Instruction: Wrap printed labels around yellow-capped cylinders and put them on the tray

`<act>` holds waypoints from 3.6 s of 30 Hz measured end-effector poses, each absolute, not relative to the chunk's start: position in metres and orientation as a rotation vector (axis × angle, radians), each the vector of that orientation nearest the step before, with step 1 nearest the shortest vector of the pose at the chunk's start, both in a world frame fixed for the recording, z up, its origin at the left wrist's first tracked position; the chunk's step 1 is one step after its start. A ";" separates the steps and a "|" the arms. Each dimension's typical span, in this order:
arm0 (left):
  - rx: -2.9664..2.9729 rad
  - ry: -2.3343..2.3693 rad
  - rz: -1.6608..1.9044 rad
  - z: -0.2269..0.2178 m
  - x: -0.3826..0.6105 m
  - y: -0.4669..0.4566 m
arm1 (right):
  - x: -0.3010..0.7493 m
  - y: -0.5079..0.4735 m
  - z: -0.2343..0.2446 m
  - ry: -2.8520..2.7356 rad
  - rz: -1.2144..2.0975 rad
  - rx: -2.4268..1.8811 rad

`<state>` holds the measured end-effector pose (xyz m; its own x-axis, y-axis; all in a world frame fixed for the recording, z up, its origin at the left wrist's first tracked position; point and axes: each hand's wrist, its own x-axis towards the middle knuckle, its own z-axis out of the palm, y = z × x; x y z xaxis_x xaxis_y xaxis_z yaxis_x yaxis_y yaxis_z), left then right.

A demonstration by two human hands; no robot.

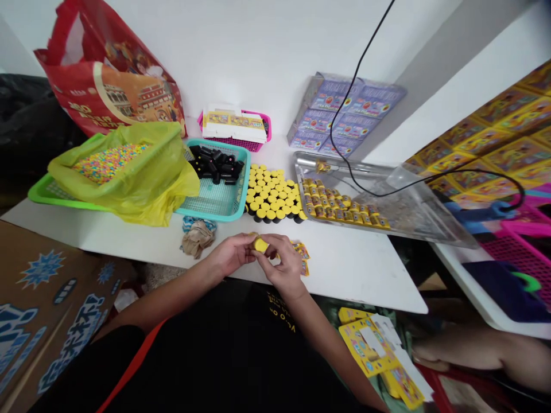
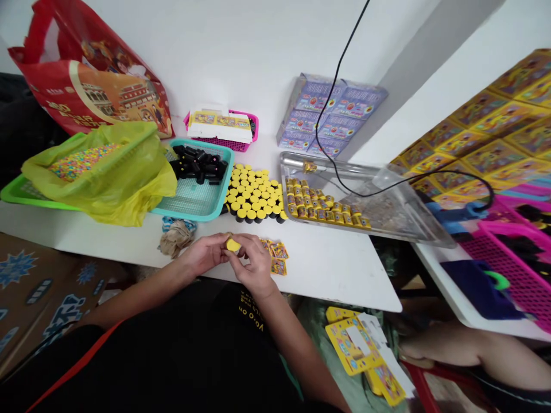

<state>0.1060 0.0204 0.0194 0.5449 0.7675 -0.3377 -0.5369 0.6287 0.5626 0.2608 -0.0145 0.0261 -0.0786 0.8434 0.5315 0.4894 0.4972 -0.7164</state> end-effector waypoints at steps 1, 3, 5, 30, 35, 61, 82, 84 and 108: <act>0.437 0.604 0.833 0.022 0.107 0.021 | 0.261 -0.014 0.026 -1.724 0.427 -1.128; 0.464 0.620 0.890 0.026 0.107 0.024 | 0.262 -0.012 0.023 -1.715 0.410 -1.139; 0.462 0.631 0.915 0.030 0.108 0.027 | 0.263 -0.011 0.018 -1.735 0.350 -1.169; 0.332 0.695 0.913 0.023 0.127 0.020 | 0.268 -0.006 0.000 -1.865 -0.013 -1.089; 0.318 0.722 0.891 0.024 0.123 0.022 | 0.267 -0.007 0.002 -1.738 0.129 -1.147; 0.412 0.680 0.899 0.029 0.123 0.015 | 0.263 -0.010 0.002 -1.749 0.031 -1.099; 0.334 0.668 0.864 0.023 0.123 0.014 | 0.268 -0.010 -0.003 -1.699 0.032 -1.085; 0.348 0.682 0.874 0.022 0.124 0.014 | 0.267 -0.009 -0.005 -1.667 0.058 -1.102; 0.869 0.960 0.813 -0.007 0.143 0.053 | 0.398 0.127 0.038 -1.446 -0.074 -2.050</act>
<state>0.1426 0.0532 -0.0071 0.3512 0.8733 -0.3377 -0.1893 0.4194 0.8878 0.3977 0.1270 0.0383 0.3988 0.8327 0.3840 0.8678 -0.2073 -0.4517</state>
